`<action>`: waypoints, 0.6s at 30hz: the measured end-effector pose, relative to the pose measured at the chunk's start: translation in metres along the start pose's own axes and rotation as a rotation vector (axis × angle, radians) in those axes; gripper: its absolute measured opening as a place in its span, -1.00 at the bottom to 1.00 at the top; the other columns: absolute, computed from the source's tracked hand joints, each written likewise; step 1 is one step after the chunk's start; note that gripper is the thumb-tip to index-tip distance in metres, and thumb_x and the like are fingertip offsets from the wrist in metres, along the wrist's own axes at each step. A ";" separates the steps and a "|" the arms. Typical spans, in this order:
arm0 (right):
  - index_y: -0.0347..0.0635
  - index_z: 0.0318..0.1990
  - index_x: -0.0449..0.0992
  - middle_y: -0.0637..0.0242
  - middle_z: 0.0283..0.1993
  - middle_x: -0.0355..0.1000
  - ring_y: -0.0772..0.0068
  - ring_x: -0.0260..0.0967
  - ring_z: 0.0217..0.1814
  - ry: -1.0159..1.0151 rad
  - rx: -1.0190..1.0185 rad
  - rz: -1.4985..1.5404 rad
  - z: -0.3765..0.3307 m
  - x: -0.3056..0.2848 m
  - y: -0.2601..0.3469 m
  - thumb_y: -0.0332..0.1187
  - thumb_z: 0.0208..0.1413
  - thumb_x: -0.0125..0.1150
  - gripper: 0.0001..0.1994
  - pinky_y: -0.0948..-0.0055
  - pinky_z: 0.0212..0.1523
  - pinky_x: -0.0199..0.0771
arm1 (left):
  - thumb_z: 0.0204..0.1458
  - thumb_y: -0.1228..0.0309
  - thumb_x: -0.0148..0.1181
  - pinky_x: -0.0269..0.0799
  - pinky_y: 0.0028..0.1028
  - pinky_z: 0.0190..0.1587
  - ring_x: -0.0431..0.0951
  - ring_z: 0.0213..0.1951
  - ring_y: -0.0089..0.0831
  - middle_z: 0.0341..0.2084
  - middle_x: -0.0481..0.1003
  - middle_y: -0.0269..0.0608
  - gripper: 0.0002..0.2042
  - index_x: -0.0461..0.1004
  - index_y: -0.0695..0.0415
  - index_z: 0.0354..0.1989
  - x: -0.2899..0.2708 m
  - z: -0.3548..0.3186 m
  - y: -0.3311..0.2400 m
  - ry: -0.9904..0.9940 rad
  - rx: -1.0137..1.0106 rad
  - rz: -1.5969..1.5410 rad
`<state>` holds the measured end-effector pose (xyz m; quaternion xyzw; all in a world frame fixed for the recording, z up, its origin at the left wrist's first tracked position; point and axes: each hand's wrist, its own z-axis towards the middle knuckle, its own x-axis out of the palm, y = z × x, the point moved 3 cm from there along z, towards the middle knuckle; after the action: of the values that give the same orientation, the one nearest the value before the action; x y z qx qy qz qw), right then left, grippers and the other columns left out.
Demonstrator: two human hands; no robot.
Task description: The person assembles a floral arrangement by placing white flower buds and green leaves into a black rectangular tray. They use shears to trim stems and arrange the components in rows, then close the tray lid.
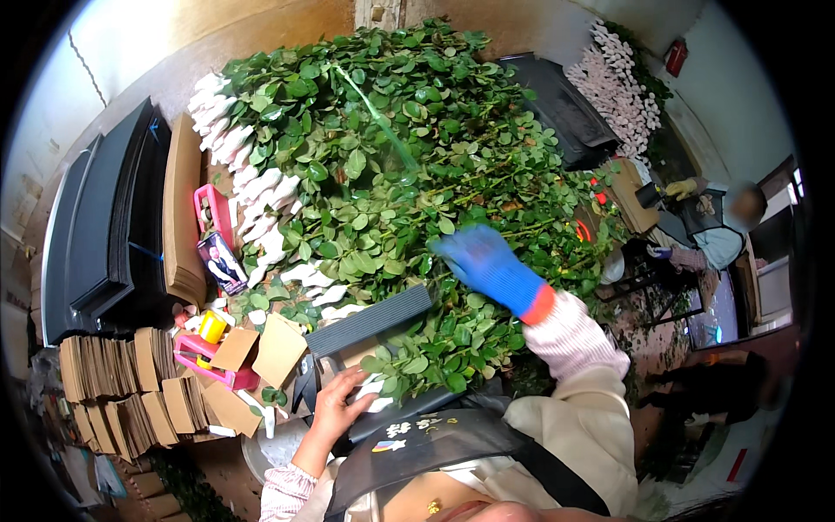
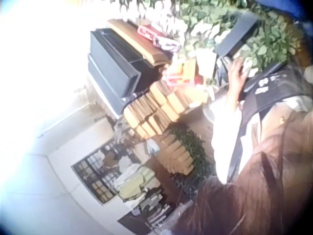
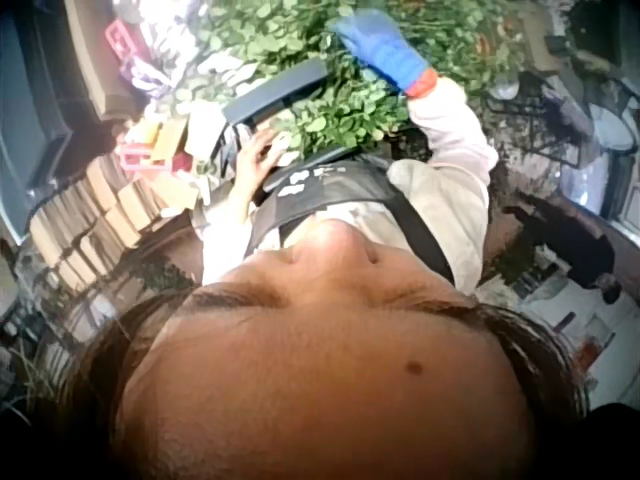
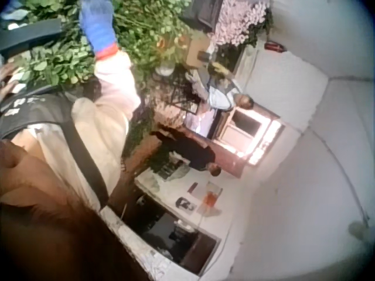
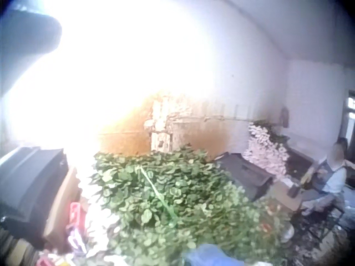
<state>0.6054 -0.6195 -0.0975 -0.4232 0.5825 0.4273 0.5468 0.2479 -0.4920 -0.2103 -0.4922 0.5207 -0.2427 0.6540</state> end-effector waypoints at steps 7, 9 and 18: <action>0.04 0.11 0.59 0.25 0.24 0.48 0.14 0.36 0.35 -0.078 0.067 -0.310 0.140 0.050 -0.017 -0.49 0.14 0.18 -0.63 0.09 0.42 0.31 | -0.01 0.40 0.55 0.56 -0.24 0.06 0.63 0.02 -0.04 0.04 0.63 0.09 -0.56 0.63 0.19 0.07 -0.007 0.002 -0.014 -0.028 0.184 0.224; 0.05 0.10 0.60 0.25 0.22 0.48 0.13 0.35 0.36 -0.532 -0.047 -0.209 0.118 -0.010 0.000 -0.50 0.10 0.19 -0.61 0.08 0.44 0.30 | 0.02 0.41 0.49 0.47 -0.19 0.10 0.59 0.01 0.00 0.01 0.65 0.07 -0.61 0.63 0.21 0.05 -0.011 0.002 -0.020 -0.044 0.173 0.205; 0.09 -0.01 0.64 0.34 -0.09 0.61 0.12 0.55 -0.03 -0.636 -0.133 -0.132 0.037 -0.067 -0.016 -0.61 -0.03 0.24 -0.57 0.10 0.07 0.54 | 0.07 0.47 0.44 0.49 -0.22 0.01 0.64 -0.08 -0.12 -0.20 0.64 -0.15 -0.83 0.65 0.17 -0.18 0.003 0.012 -0.009 -0.179 0.221 0.218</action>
<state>0.6339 -0.5872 -0.0329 -0.3401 0.3246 0.5388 0.6990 0.2619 -0.4934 -0.2040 -0.3779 0.4808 -0.1813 0.7702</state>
